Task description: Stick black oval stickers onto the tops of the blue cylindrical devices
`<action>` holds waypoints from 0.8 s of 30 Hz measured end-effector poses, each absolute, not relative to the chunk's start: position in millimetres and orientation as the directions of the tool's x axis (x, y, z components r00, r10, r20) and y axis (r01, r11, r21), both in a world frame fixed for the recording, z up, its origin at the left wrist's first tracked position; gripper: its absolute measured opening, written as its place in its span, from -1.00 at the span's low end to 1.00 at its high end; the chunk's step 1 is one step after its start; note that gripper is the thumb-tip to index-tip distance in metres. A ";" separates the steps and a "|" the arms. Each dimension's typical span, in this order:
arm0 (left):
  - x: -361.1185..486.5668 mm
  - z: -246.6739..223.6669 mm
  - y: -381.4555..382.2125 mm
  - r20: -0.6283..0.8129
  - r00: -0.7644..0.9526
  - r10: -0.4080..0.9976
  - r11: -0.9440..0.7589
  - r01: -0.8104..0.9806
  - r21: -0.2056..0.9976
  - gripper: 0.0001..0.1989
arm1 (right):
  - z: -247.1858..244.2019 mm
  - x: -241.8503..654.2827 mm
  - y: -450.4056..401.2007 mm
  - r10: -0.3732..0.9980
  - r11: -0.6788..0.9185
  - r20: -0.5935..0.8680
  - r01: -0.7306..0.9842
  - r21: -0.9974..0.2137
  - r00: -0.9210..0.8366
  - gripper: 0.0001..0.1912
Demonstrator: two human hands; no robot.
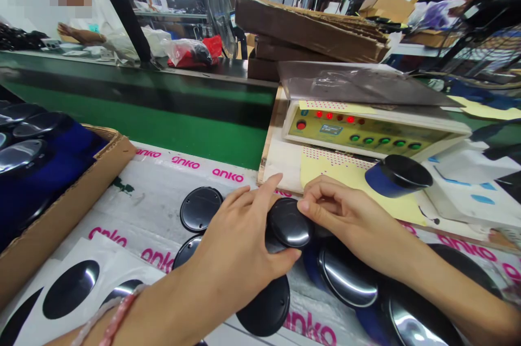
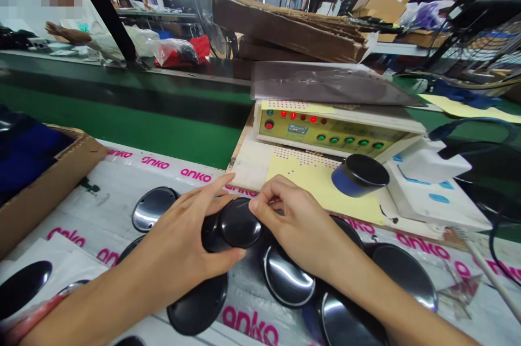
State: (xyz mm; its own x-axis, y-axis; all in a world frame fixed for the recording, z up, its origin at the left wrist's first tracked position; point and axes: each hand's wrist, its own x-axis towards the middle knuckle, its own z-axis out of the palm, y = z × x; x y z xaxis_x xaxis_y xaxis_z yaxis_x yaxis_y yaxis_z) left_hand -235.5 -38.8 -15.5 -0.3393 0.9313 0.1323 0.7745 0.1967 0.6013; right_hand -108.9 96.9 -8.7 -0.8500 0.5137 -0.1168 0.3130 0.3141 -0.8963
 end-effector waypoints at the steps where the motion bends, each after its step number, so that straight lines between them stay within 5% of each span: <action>1: -235.6 -15.8 -39.0 0.137 -0.336 0.932 0.192 0.777 0.599 -0.11 | -8.8 -109.0 96.6 0.518 0.323 -0.110 0.312 -0.893 -0.849 -0.76; 18: -236.0 -16.6 -38.9 0.130 -0.324 0.937 0.186 0.778 0.600 -0.16 | -11.7 -109.6 94.6 0.544 0.513 0.046 0.289 -0.808 -0.838 -0.78; 24: -235.2 -15.1 -38.6 0.134 -0.324 0.937 0.189 0.790 0.583 -0.17 | -15.4 -109.5 99.0 0.549 0.431 -0.077 0.361 -0.827 -0.833 -0.82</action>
State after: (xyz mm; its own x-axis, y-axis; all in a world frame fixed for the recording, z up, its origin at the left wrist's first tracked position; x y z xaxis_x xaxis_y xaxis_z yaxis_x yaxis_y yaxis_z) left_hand -235.2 -38.6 -15.1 -0.3237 0.9366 0.1343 0.7901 0.1895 0.5830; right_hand -109.5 99.0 -15.4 -0.8325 0.5486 -0.0771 0.3605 0.4309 -0.8272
